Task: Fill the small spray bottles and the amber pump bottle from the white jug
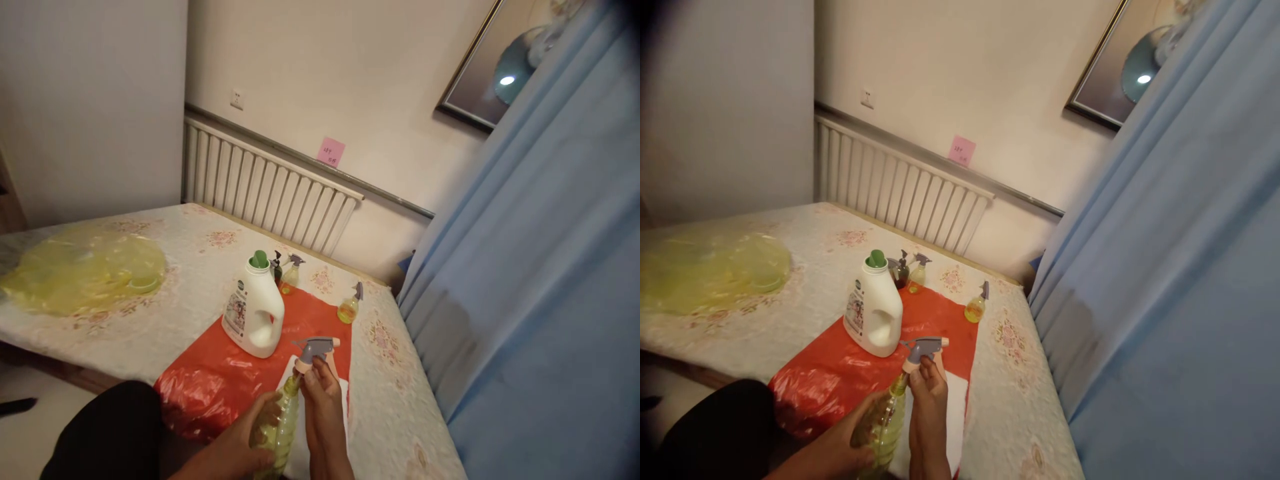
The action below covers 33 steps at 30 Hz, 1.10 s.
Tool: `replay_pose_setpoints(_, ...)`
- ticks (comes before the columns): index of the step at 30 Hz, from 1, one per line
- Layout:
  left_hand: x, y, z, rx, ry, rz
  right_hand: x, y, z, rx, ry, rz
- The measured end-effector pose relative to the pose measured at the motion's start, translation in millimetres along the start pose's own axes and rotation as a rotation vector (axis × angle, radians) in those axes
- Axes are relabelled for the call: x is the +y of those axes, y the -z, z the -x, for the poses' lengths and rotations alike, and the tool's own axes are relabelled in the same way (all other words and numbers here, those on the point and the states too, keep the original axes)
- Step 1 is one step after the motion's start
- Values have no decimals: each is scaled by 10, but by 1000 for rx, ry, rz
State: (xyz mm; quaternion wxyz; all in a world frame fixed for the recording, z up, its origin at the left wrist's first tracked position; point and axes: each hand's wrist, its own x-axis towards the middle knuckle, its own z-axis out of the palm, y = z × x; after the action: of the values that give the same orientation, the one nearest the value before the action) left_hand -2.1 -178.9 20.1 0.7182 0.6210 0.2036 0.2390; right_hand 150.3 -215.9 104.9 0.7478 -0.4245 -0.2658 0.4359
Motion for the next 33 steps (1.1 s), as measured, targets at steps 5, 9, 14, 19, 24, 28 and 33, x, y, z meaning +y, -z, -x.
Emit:
replay_pose_setpoints(5,107,-35,12,79,-38,-30,-143,-21,-19,26,49,-46)
replay_pose_setpoints(9,191,-22,33,176,-43,-184,-227,-45,-53,56,86,-34)
replay_pose_setpoints(14,77,84,30,304,-52,-384,-282,-111,-72,67,154,-18)
replay_pose_setpoints(19,-117,208,-20,452,-61,-480,-331,-163,-101,120,215,-100)
replay_pose_setpoints(24,-171,299,-67,492,-126,-525,-398,-198,-168,193,269,-158)
replay_pose_setpoints(28,-121,314,-79,466,-107,-515,-411,-198,-226,234,298,-142)
replay_pose_setpoints(33,-57,332,-76,431,-71,-477,-370,-141,-332,273,310,-94)
